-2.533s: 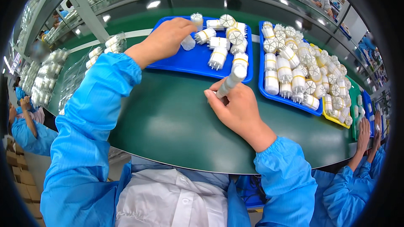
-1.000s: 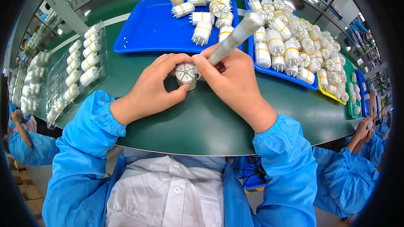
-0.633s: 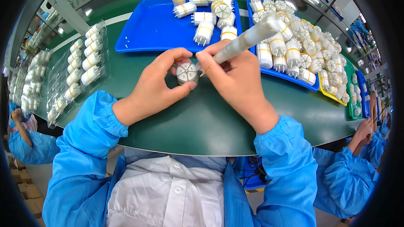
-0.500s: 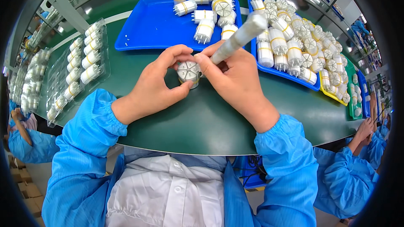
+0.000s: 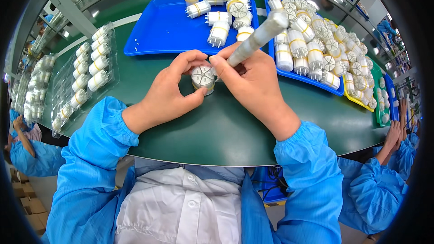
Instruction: The person repeatedly picks up small white cylindrical objects from a blue tray and uses a clear plastic tube to press or fit a component onto the top of each cylinder. After processing each item, the person places it into a clear plastic packaging tray on the table. The task is performed in a repetitive, one-at-a-time manner throughout the clip.
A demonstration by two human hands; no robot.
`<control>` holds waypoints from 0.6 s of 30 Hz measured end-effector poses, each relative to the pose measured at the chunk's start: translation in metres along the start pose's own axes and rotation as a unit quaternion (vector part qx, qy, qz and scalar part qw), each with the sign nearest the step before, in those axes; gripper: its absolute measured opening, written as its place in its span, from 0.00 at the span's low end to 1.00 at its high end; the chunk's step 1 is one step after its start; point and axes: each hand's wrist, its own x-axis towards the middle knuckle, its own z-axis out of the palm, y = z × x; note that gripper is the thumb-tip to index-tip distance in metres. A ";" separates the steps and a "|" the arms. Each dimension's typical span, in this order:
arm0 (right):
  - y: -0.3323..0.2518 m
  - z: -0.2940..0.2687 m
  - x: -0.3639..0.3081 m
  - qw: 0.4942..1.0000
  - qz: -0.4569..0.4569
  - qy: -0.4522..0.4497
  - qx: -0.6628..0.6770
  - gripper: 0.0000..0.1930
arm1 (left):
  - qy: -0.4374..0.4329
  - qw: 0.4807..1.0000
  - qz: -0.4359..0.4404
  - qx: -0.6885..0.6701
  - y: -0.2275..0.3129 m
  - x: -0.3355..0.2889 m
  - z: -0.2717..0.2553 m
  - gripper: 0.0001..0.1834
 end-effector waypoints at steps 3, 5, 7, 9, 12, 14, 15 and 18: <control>-0.003 0.002 -0.001 0.999 0.002 -0.019 -0.027 0.09 | -0.006 0.999 0.011 0.042 0.002 0.001 -0.001 0.30; -0.005 0.002 -0.002 0.999 0.006 -0.027 -0.037 0.08 | -0.012 0.992 0.027 0.122 0.008 0.002 -0.004 0.30; -0.005 0.002 -0.002 0.999 0.007 -0.028 -0.038 0.08 | -0.040 0.989 -0.006 0.142 0.008 0.004 -0.006 0.30; -0.007 0.000 -0.002 1.000 0.017 -0.010 -0.020 0.08 | -0.037 0.992 -0.020 0.120 0.008 0.003 -0.006 0.30; -0.010 -0.002 0.000 1.000 0.011 0.008 0.010 0.07 | -0.005 0.999 -0.009 0.040 0.004 -0.001 -0.003 0.31; -0.007 -0.004 0.001 1.000 0.000 0.000 0.008 0.07 | -0.006 1.000 -0.001 0.006 0.000 -0.002 -0.002 0.31; -0.004 -0.002 0.000 1.000 0.003 -0.005 0.005 0.07 | -0.008 1.000 0.001 0.009 0.000 -0.001 -0.002 0.31; 0.000 0.001 -0.001 1.000 0.006 -0.020 -0.006 0.07 | -0.017 0.999 0.014 0.038 0.003 0.001 -0.002 0.30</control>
